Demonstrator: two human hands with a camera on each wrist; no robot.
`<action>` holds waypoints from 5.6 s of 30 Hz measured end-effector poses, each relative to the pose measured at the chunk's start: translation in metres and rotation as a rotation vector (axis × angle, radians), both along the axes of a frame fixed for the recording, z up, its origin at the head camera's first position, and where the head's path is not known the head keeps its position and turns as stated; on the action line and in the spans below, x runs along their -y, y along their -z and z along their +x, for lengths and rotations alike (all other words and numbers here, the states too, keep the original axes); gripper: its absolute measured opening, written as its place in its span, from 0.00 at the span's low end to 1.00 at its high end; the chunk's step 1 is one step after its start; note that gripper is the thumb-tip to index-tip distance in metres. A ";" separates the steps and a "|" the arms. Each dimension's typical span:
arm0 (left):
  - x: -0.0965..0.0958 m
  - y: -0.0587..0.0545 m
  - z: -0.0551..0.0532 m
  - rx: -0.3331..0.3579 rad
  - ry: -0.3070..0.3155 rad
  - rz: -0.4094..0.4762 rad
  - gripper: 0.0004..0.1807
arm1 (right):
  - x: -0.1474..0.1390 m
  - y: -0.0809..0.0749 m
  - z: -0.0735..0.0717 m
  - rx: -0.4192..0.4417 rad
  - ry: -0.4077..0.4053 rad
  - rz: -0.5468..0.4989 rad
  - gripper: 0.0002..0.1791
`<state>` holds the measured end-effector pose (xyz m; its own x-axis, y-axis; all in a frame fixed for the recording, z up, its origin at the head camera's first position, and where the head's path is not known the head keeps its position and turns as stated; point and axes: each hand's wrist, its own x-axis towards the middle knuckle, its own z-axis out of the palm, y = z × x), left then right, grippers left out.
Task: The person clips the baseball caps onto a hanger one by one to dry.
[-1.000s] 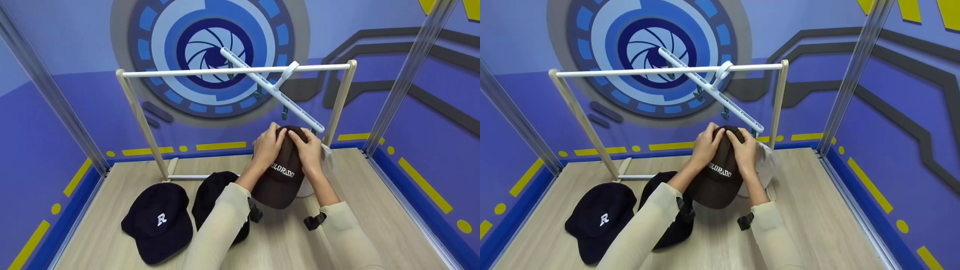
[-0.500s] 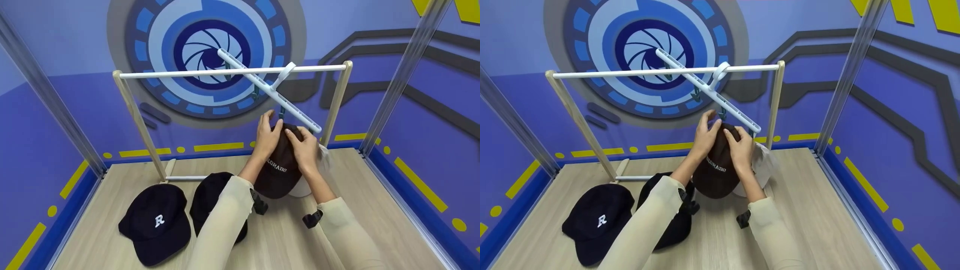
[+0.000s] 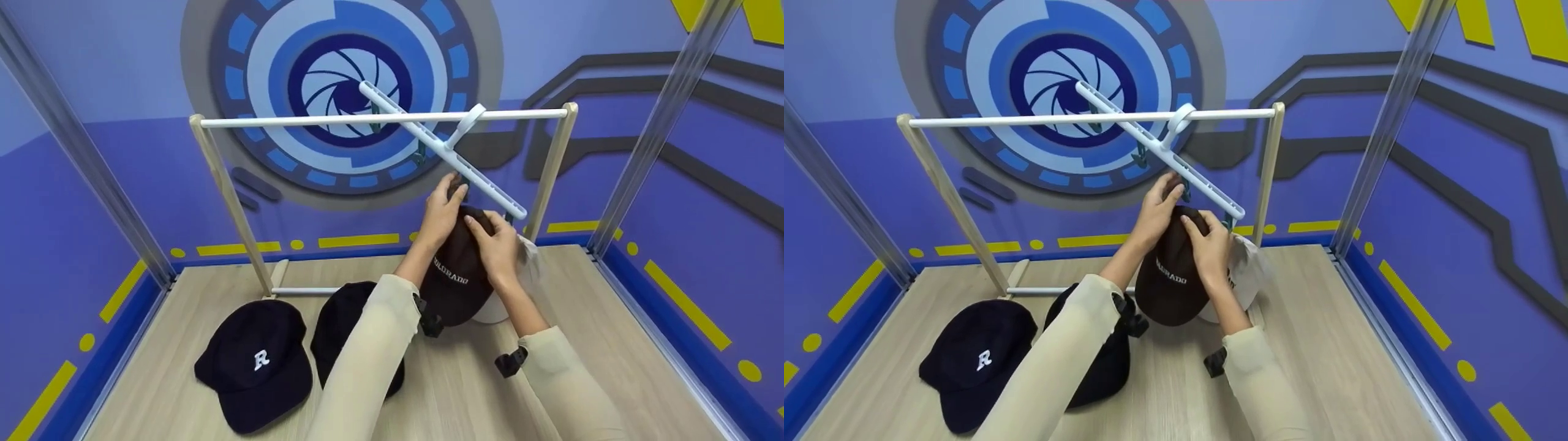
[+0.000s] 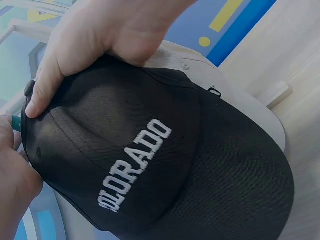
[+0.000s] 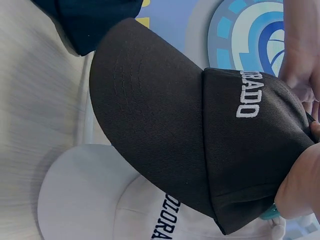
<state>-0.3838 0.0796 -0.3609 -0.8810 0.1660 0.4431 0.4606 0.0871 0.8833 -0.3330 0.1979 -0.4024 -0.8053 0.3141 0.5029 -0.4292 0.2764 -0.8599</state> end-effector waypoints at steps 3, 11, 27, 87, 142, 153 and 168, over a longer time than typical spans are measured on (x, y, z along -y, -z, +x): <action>0.002 -0.001 -0.001 -0.012 -0.032 -0.023 0.25 | 0.000 0.002 0.000 0.006 -0.012 0.002 0.11; 0.003 -0.010 0.000 -0.040 -0.125 -0.016 0.14 | 0.003 0.005 0.007 -0.015 -0.009 0.030 0.10; -0.001 -0.017 0.005 0.038 -0.148 0.029 0.12 | 0.004 -0.005 0.029 -0.051 -0.042 -0.024 0.09; 0.018 0.017 0.037 -0.058 0.047 -0.068 0.21 | -0.020 0.016 0.035 -0.104 -0.027 0.158 0.26; 0.186 0.122 0.068 -0.091 -0.047 -0.536 0.22 | 0.070 0.120 0.057 -0.353 -0.374 0.684 0.21; 0.213 0.145 0.067 -0.012 -0.215 -0.456 0.17 | 0.086 0.118 0.041 -0.198 -0.474 0.610 0.18; 0.218 0.167 0.069 0.105 -0.350 -0.376 0.15 | 0.107 0.120 0.027 -0.080 -0.464 0.649 0.16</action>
<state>-0.3151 -0.1387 -0.5276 -0.9487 -0.0155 0.3157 0.2578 0.5398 0.8013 -0.3058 0.0910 -0.5223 -0.7361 -0.4187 0.5318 -0.6762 0.4889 -0.5511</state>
